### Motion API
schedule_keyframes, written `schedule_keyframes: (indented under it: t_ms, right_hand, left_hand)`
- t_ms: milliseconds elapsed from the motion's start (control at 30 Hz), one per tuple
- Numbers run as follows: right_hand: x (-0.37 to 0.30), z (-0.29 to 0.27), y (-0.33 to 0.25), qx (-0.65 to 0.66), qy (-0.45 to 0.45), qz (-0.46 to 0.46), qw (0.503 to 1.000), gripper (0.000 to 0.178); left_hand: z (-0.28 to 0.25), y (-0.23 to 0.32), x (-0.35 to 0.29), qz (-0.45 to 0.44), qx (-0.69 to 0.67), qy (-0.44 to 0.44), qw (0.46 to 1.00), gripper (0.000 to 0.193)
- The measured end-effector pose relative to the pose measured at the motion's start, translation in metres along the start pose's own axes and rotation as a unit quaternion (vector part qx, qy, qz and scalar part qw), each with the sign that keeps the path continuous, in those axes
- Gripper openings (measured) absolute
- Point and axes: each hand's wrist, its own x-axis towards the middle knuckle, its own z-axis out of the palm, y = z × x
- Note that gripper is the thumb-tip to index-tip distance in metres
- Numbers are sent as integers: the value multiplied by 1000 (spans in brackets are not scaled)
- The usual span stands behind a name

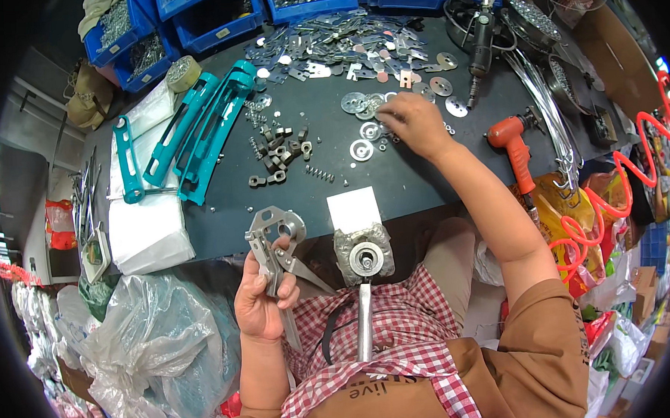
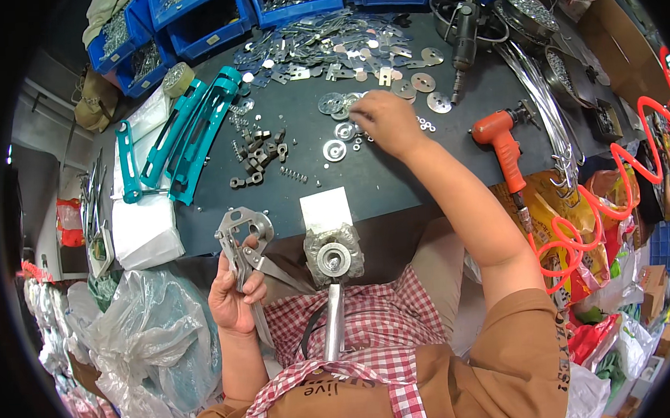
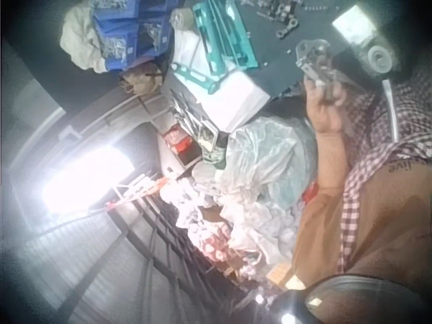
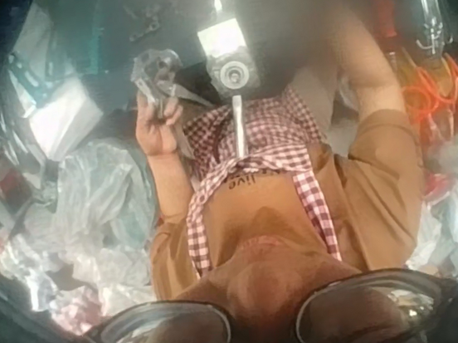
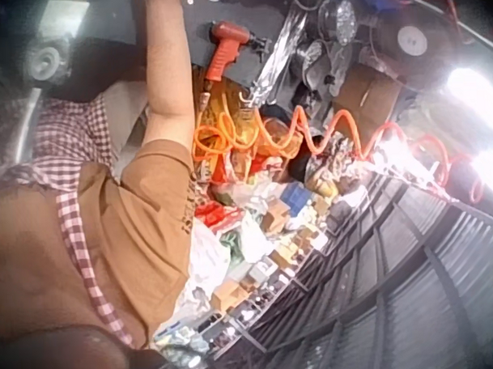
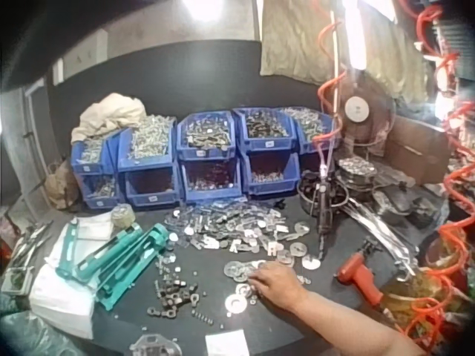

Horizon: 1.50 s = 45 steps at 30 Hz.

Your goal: The person assembles various metal parts, including brackets, washers, springs, and screws, using a workbench vise to brace the parts and a screwdriver to fasten them.

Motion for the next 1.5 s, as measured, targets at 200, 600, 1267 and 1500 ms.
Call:
schedule_keyframes:
  t_ms: [200, 600, 1267, 1500]
  right_hand:
    - [14, 51, -51, 41, -65, -100, 992, 18]
    - [56, 75, -89, -106, -243, 51, 963, 32]
    - [-62, 8, -181, 480, 141, 151, 853, 16]
    - [-75, -16, -157, 628, 63, 260, 731, 16]
  left_hand:
    - [1, -3, 4, -7, -23, 12, 1000, 53]
    - [-3, 2, 4, -13, -42, -12, 999, 49]
    - [64, -36, 16, 156, 378, -32, 912, 60]
    - [78, -52, 22, 103, 399, -50, 910, 60]
